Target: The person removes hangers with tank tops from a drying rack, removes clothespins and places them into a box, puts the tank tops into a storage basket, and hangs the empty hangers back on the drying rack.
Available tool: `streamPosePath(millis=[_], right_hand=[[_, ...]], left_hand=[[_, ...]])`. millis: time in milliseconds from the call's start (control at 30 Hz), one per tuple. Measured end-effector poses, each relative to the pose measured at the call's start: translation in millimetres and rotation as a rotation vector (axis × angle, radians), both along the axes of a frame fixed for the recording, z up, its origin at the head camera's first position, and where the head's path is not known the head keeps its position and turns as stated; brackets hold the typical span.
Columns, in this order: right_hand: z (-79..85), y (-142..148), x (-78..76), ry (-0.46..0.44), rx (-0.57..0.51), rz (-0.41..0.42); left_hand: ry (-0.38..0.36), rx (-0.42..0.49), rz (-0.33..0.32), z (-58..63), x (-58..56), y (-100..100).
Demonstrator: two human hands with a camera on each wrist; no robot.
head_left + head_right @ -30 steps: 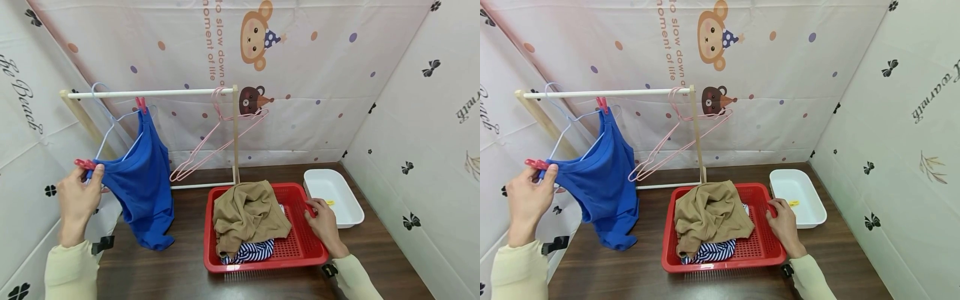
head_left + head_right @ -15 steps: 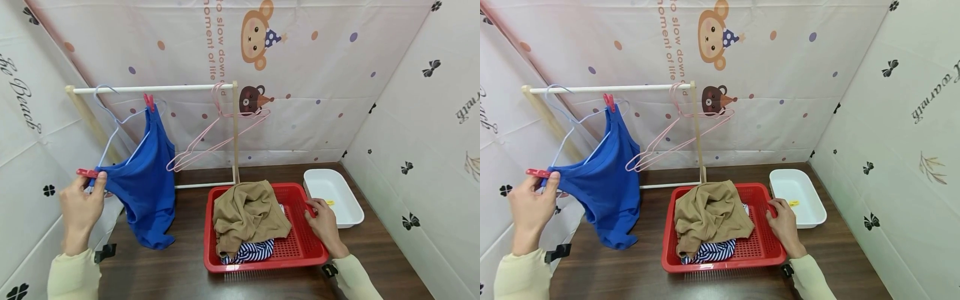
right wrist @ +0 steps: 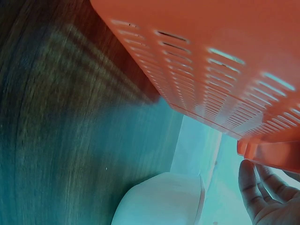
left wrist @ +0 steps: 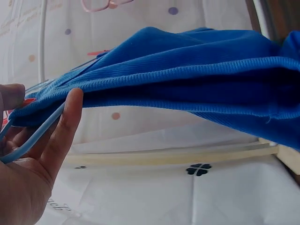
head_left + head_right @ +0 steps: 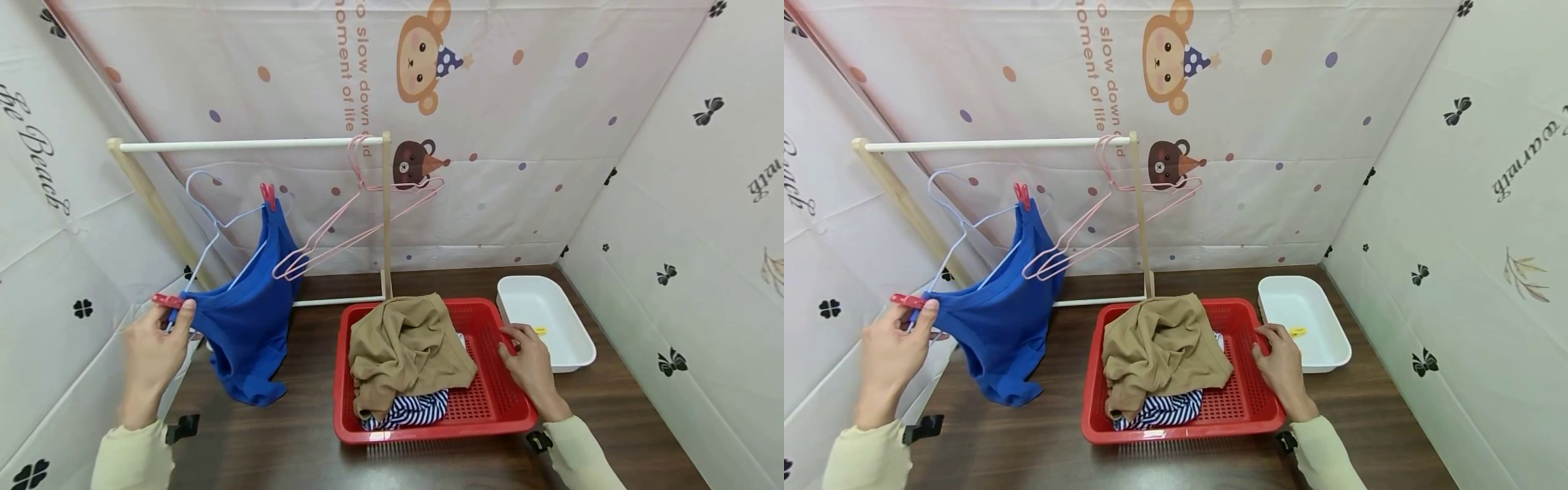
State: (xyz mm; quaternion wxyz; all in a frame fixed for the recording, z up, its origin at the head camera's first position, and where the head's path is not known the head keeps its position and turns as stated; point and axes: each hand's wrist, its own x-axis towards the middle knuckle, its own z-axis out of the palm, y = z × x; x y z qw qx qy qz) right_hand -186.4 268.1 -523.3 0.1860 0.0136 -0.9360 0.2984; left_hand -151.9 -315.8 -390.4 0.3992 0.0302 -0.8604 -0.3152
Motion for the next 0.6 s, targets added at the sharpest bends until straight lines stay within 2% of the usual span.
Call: streamPosePath(millis=[200, 367, 500, 600], right_hand=[[0.2, 0.3, 0.2, -0.013, -0.005, 0.000], [0.3, 0.5, 0.2, -0.015, -0.009, 0.001], [0.0, 0.7, 0.3, -0.007, -0.006, 0.001], [-0.6, 0.9, 0.3, -0.004, -0.007, 0.000]], left_hand=[[-0.092, 0.014, 0.003, -12.3, 0.9, -0.6], [-0.151, 0.064, -0.008, -15.3, 2.5, -1.2], [-0.228, 0.116, -0.071, -16.9, 4.5, -4.5], [-0.323, 0.137, -0.137, -19.0, 4.8, -8.4]])
